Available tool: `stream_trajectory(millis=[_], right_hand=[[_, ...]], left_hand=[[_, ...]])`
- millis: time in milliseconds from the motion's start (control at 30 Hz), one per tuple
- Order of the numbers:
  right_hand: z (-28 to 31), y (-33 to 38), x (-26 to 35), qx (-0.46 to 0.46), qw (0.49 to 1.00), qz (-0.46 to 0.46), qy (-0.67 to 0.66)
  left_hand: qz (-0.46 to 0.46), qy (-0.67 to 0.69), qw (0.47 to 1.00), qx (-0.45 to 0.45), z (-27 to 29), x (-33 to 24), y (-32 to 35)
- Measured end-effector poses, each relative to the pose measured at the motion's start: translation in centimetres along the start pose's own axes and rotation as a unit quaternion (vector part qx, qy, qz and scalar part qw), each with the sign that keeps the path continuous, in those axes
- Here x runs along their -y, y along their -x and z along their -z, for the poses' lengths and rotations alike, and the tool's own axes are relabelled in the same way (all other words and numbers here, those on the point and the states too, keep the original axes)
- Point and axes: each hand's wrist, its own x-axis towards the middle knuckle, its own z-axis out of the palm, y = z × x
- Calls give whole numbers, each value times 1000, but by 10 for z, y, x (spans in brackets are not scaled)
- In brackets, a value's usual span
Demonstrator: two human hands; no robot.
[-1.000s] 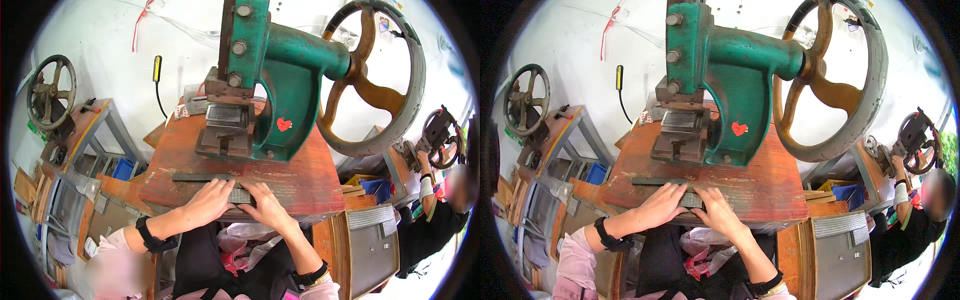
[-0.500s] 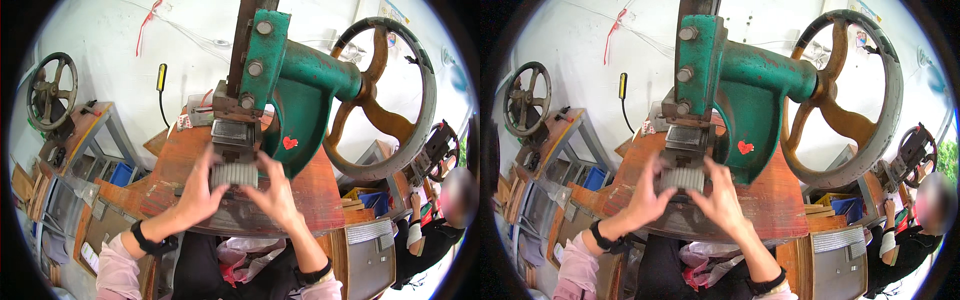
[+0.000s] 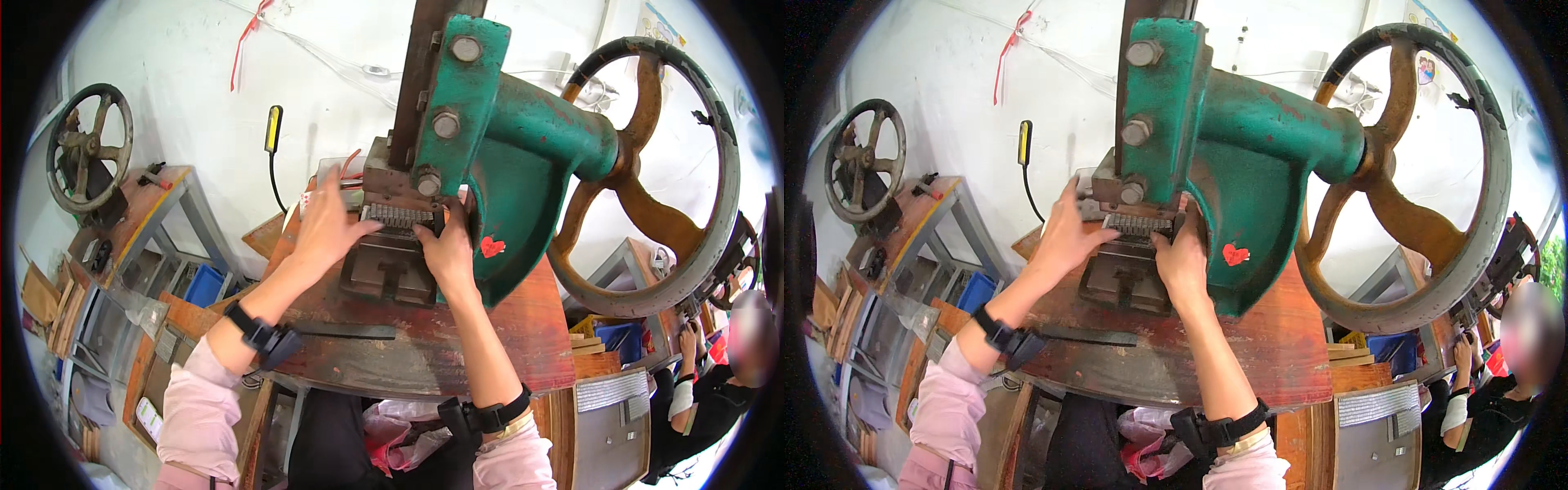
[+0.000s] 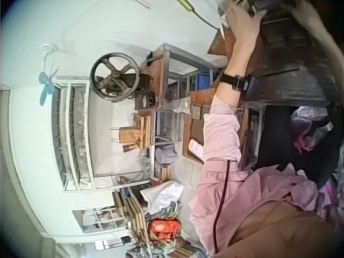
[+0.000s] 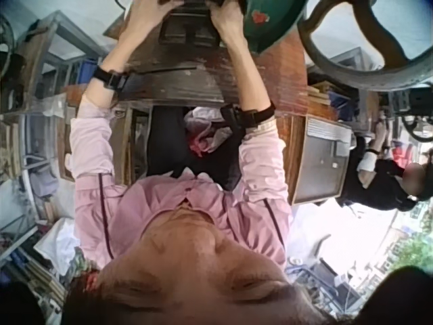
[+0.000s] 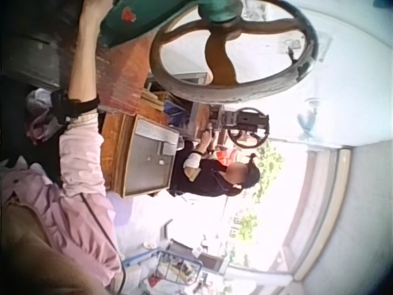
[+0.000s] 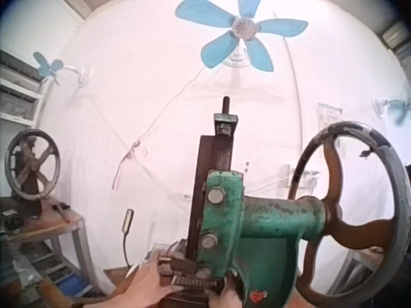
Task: Operate a manual hand-wheel press machine to punch or form metal strips.
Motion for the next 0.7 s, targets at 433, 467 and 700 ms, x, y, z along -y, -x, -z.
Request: stream_trajectory(millis=[433,467,700], right_hand=[[74,136,-28,28,989,128,75],[81,145,-40,33,989,101,104],[89,164,-54,26,988,62,141]], left_hand=[[-97,61,989,99,56,11,126],[-120,53,990,54,53,7,112],[11,-27,995,100,23,-10,13]])
